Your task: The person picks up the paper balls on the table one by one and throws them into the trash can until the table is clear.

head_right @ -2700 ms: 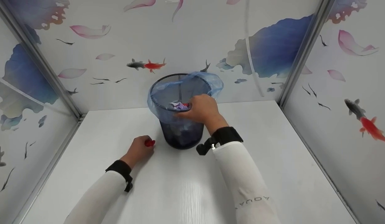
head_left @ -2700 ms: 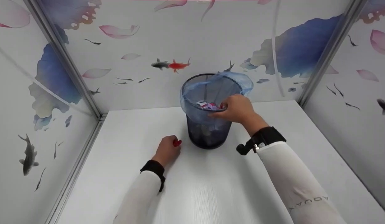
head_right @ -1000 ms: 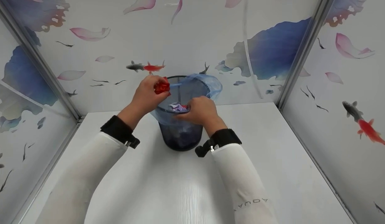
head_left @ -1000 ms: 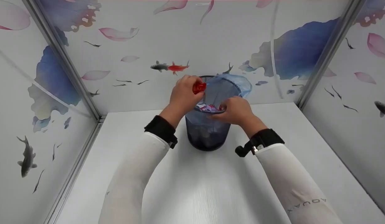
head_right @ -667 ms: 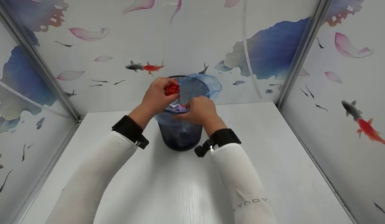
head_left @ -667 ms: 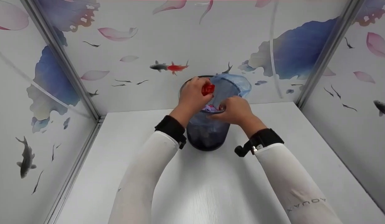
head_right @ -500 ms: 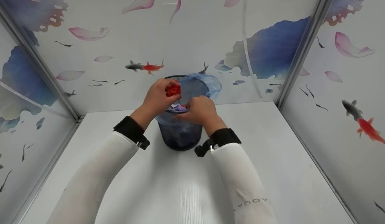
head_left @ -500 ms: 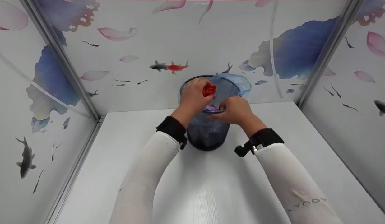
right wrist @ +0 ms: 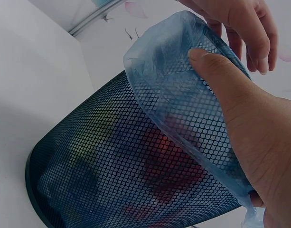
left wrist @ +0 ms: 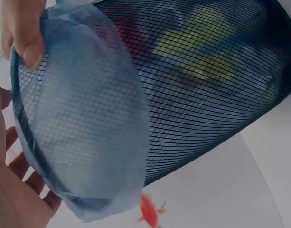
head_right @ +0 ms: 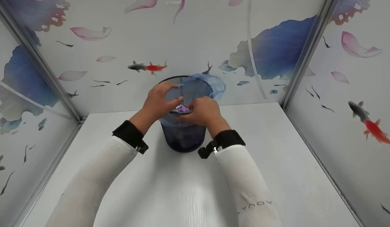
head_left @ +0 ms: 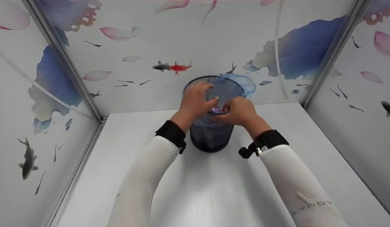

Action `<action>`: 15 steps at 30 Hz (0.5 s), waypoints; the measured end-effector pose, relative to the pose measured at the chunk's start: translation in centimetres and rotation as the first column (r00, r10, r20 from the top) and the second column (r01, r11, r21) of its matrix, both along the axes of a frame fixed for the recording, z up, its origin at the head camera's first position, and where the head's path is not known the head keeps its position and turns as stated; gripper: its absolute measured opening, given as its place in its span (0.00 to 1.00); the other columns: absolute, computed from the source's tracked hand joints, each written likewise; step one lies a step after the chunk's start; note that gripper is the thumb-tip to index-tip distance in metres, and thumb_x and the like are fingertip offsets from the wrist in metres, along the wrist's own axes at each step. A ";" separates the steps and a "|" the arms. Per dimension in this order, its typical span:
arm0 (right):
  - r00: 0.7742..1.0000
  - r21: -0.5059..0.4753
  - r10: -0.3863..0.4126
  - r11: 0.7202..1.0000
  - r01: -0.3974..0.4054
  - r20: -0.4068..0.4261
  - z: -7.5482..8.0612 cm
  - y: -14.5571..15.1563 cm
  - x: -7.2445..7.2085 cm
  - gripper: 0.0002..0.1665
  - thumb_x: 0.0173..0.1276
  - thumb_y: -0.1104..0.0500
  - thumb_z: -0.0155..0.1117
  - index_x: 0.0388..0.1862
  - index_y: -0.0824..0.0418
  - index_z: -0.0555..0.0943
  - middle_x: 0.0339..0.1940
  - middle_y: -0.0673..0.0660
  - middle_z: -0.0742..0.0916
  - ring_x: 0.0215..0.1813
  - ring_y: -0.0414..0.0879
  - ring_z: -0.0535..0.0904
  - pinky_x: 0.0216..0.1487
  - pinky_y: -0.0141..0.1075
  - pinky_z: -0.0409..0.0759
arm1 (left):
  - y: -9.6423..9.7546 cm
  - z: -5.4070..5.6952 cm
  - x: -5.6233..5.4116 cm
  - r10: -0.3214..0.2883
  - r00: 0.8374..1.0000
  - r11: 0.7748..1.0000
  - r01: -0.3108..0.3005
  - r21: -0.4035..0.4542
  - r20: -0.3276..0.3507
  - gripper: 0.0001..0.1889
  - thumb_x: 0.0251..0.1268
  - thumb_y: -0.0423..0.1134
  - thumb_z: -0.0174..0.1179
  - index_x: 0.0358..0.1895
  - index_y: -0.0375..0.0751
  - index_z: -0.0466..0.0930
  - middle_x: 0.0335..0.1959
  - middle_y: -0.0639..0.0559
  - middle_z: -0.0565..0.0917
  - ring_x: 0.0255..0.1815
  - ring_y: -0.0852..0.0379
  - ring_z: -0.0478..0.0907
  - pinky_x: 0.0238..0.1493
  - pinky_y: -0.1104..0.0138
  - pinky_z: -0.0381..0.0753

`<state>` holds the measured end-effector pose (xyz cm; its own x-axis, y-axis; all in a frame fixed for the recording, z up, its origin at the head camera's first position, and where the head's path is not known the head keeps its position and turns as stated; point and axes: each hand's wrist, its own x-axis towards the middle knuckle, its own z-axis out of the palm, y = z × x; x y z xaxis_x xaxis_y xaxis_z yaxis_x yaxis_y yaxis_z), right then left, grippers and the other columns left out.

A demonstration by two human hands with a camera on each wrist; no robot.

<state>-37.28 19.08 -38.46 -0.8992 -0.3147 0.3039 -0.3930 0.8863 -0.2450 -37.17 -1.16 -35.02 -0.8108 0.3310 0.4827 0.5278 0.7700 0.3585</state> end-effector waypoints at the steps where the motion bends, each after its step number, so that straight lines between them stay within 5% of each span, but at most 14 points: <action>1: 1.000 -0.002 0.007 1.000 -0.007 -0.003 0.0 0.0 0.0 0.36 0.52 0.22 0.70 0.15 0.52 0.79 0.12 0.47 0.72 0.20 0.45 0.69 0.24 0.39 0.64 | -0.2 -0.4 0.1 -0.008 1.000 1.000 0.008 -0.004 -0.023 0.23 0.71 0.57 0.62 0.62 0.48 0.81 0.59 0.51 0.84 0.65 0.50 0.78 0.68 0.53 0.75; 9: 1.000 -0.006 0.005 1.000 -0.005 0.000 -0.1 0.1 0.0 0.35 0.53 0.22 0.69 0.18 0.52 0.82 0.14 0.49 0.74 0.22 0.47 0.72 0.25 0.38 0.67 | -1.2 -3.7 0.2 -0.056 0.988 0.998 0.052 -0.030 -0.146 0.23 0.75 0.61 0.55 0.41 0.44 0.87 0.37 0.50 0.86 0.45 0.51 0.81 0.56 0.55 0.77; 15: 0.999 0.014 0.028 1.000 -0.028 -0.020 0.0 0.2 -0.1 0.34 0.54 0.24 0.70 0.16 0.53 0.80 0.13 0.47 0.73 0.22 0.46 0.70 0.24 0.38 0.64 | -1.8 -4.6 0.2 -0.076 0.984 0.992 0.057 -0.114 -0.163 0.29 0.74 0.66 0.51 0.29 0.44 0.84 0.29 0.50 0.84 0.45 0.49 0.80 0.65 0.50 0.71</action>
